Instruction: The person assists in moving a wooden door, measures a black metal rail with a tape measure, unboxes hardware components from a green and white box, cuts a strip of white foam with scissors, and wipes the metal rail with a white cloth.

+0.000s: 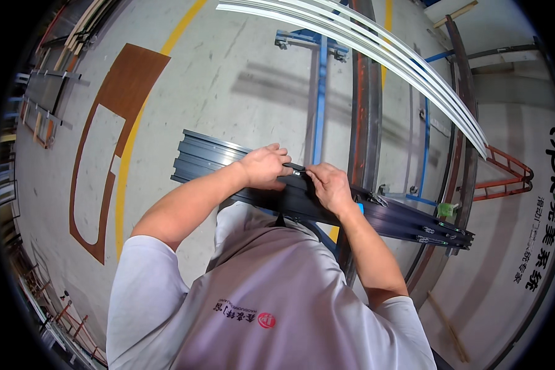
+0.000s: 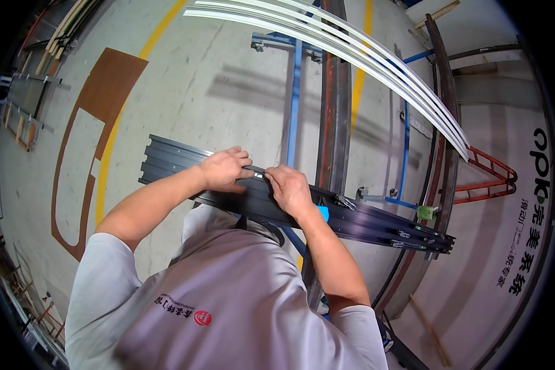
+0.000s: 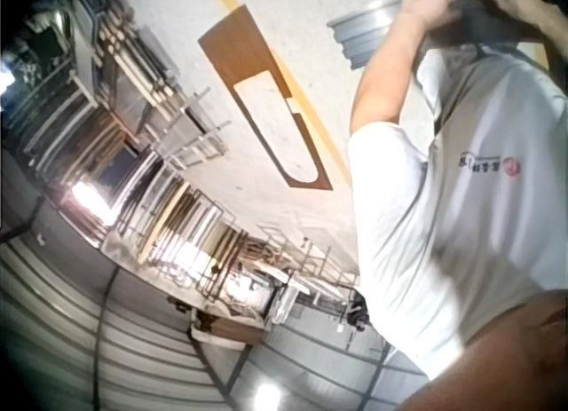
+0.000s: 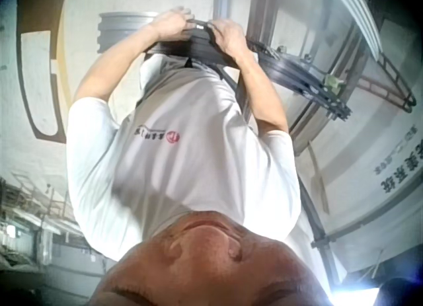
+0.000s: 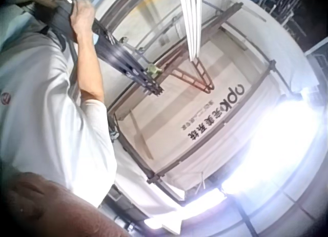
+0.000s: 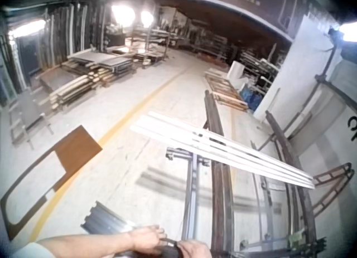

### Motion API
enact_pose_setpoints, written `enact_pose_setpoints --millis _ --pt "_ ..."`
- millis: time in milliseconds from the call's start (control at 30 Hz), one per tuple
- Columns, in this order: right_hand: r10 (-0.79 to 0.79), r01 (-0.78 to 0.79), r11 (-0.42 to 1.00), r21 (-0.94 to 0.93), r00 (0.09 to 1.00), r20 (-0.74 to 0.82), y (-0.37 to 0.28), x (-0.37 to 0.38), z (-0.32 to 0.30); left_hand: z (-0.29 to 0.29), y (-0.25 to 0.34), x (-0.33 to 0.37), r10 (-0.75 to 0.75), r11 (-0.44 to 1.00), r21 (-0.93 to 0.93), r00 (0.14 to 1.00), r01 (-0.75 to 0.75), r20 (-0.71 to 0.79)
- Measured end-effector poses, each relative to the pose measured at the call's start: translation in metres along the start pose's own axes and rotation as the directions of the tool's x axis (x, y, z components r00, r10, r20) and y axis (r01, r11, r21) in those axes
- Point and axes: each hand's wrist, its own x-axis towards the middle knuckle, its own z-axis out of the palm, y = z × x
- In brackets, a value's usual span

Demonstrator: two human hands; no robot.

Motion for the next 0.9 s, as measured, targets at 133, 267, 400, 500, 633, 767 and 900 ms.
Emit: enact_pose_setpoints --millis 133,267,400,500,633,767,900 --pt "0.008 -0.008 1.0 0.029 1.0 -0.011 0.005 -0.002 0.006 -0.001 -0.001 -0.001 0.006 1.0 0.007 1.0 -0.006 -0.008" --pt "0.005 -0.005 1.0 0.027 1.0 -0.026 0.006 -0.003 0.01 -0.001 -0.001 -0.001 0.002 1.0 0.003 1.0 -0.002 -0.008" --pt "0.017 -0.016 1.0 0.015 0.999 -0.045 0.008 -0.007 0.013 -0.002 -0.001 0.0 0.0 1.0 -0.017 1.0 0.0 0.0" --pt "0.068 -0.064 0.997 0.051 0.994 -0.081 0.006 -0.01 0.013 -0.002 0.001 -0.001 0.002 1.0 -0.021 1.0 -0.003 -0.016" --pt "0.082 -0.079 0.996 0.04 0.993 -0.089 0.005 -0.011 0.013 -0.002 0.004 -0.002 -0.007 1.0 -0.015 1.0 0.007 -0.003" --pt "0.082 -0.083 0.996 -0.011 0.991 -0.102 0.006 -0.014 0.017 0.0 0.004 -0.001 -0.014 0.999 -0.036 1.0 0.014 0.011" --pt "-0.148 0.151 0.972 -0.182 0.989 0.03 0.001 -0.008 0.018 -0.002 -0.002 -0.001 -0.009 0.999 -0.042 1.0 0.009 -0.004"
